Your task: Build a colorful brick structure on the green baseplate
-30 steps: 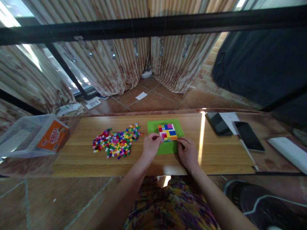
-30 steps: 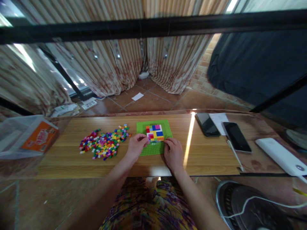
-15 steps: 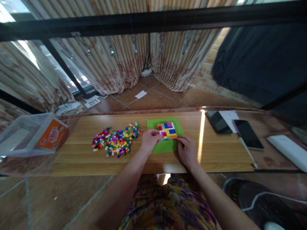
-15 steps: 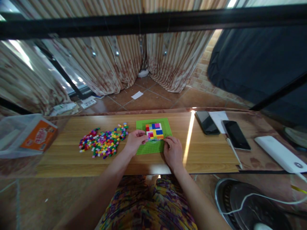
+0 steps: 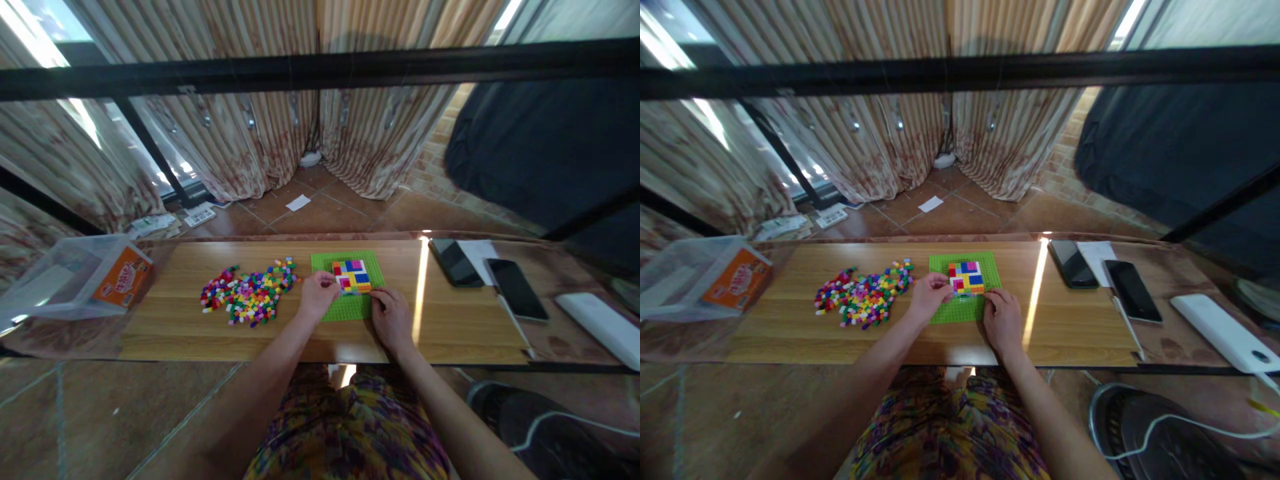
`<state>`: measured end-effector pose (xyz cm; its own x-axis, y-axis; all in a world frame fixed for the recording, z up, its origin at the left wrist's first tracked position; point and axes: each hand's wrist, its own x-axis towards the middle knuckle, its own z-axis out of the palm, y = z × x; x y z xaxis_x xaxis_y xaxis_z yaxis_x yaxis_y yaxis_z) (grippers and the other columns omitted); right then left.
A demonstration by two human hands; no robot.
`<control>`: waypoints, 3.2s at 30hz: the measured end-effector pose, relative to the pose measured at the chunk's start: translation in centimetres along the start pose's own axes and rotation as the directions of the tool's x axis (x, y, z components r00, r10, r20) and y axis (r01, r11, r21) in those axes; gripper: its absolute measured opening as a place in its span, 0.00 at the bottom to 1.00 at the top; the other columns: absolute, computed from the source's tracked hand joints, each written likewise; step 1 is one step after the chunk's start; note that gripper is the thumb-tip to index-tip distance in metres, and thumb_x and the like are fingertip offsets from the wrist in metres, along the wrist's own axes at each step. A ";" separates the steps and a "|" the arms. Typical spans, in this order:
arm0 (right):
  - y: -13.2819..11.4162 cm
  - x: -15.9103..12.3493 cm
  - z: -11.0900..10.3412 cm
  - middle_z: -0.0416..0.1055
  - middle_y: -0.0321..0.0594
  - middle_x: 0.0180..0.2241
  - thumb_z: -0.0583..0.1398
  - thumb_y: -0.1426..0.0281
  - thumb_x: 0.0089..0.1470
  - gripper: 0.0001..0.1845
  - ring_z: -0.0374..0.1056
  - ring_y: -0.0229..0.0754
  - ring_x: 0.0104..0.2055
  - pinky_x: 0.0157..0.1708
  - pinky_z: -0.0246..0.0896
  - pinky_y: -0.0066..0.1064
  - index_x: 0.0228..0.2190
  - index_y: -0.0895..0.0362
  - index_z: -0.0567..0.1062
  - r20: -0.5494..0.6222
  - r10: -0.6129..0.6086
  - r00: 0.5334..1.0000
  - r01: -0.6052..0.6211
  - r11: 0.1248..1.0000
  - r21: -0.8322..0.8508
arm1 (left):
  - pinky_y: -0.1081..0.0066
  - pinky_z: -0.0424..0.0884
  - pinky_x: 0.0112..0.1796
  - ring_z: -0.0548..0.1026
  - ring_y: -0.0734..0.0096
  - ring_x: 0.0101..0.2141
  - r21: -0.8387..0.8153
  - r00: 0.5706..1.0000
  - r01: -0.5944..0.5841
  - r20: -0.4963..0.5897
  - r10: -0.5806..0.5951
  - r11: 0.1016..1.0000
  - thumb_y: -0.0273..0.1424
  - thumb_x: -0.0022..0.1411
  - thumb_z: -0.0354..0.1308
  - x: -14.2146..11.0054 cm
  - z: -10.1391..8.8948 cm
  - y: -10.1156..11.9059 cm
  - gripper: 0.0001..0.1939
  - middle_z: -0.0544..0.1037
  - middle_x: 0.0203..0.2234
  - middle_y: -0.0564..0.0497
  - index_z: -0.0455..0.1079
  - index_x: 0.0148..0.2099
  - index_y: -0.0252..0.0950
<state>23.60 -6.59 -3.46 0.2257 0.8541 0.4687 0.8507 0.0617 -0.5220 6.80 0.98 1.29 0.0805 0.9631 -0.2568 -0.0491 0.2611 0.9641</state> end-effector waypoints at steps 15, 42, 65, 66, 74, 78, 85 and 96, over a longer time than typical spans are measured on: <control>0.7 -0.6 -0.6 0.75 0.46 0.39 0.55 0.67 0.59 0.12 0.69 0.46 0.41 0.44 0.66 0.41 0.37 0.57 0.77 -0.184 -0.029 0.982 0.036 0.999 0.032 | 0.74 0.71 0.29 0.72 0.75 0.26 0.077 0.927 -0.143 -0.339 0.161 0.987 0.37 0.49 0.63 -9.4 -14.8 -1.2 0.14 0.75 0.27 0.53 0.71 0.36 0.34; -16.3 -2.3 8.5 0.73 0.43 0.37 0.57 0.69 0.58 0.10 0.65 0.46 0.42 0.44 0.59 0.39 0.38 0.55 0.77 0.308 -0.339 0.889 0.285 0.936 0.206 | 0.72 0.68 0.35 0.73 0.72 0.32 0.799 0.921 -0.032 -0.210 0.328 0.601 0.26 0.59 0.56 -10.7 -17.9 -3.0 0.12 0.76 0.38 0.51 0.71 0.46 0.39; -15.3 2.2 9.8 0.70 0.45 0.38 0.54 0.74 0.59 0.12 0.65 0.45 0.42 0.46 0.61 0.38 0.35 0.55 0.78 0.397 -0.428 0.812 0.391 0.904 0.172 | 0.70 0.68 0.37 0.74 0.66 0.39 0.848 0.929 -0.090 -0.118 0.352 0.522 0.31 0.61 0.55 -10.3 -17.3 -3.1 0.11 0.76 0.41 0.50 0.73 0.46 0.42; -15.3 2.2 9.7 0.70 0.45 0.38 0.54 0.74 0.59 0.12 0.64 0.46 0.41 0.45 0.61 0.38 0.34 0.55 0.78 0.398 -0.425 0.813 0.393 0.905 0.162 | 0.70 0.68 0.37 0.74 0.66 0.39 0.843 0.928 -0.090 -0.121 0.351 0.530 0.31 0.61 0.55 -10.2 -17.4 -3.2 0.11 0.76 0.41 0.49 0.74 0.45 0.41; -17.4 0.1 5.8 0.73 0.42 0.34 0.53 0.74 0.61 0.10 0.67 0.44 0.39 0.42 0.63 0.36 0.35 0.55 0.75 0.364 -0.444 0.819 0.323 0.881 0.347 | 0.71 0.67 0.35 0.72 0.69 0.31 0.534 0.933 -0.165 -0.187 0.306 0.829 0.39 0.62 0.55 -11.0 -15.6 -1.7 0.13 0.76 0.31 0.50 0.73 0.43 0.37; -18.0 -1.5 3.2 0.73 0.40 0.34 0.54 0.74 0.61 0.10 0.68 0.40 0.38 0.41 0.65 0.32 0.35 0.54 0.75 0.394 -0.423 0.816 0.198 0.845 0.497 | 0.75 0.64 0.30 0.68 0.72 0.27 0.265 0.987 -0.116 -0.079 0.142 0.957 0.43 0.61 0.55 -11.4 -14.2 -0.9 0.16 0.73 0.23 0.53 0.74 0.32 0.35; -16.5 -2.8 1.0 0.74 0.38 0.31 0.58 0.73 0.58 0.07 0.69 0.40 0.35 0.37 0.64 0.31 0.31 0.54 0.76 0.488 -0.276 0.828 0.026 0.889 0.458 | 0.77 0.54 0.22 0.56 0.79 0.20 0.078 0.995 0.022 0.097 -0.029 0.997 0.43 0.56 0.59 -11.6 -13.0 -0.4 0.18 0.62 0.16 0.57 0.69 0.23 0.34; -13.4 -3.7 1.1 0.77 0.39 0.32 0.59 0.64 0.56 0.09 0.72 0.41 0.35 0.36 0.67 0.31 0.32 0.54 0.79 0.444 0.037 0.895 -0.341 0.699 0.629 | 0.78 0.57 0.21 0.62 0.81 0.20 -0.236 0.980 0.184 0.122 -0.159 0.954 0.42 0.53 0.63 -11.6 -10.9 -0.4 0.16 0.71 0.23 0.52 0.75 0.33 0.33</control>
<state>10.78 -10.03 1.01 0.0230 0.9962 0.0842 0.2191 0.0771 -0.9726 -5.00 -9.57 3.18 0.2077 0.8942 -0.3965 -0.2675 0.4418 0.8563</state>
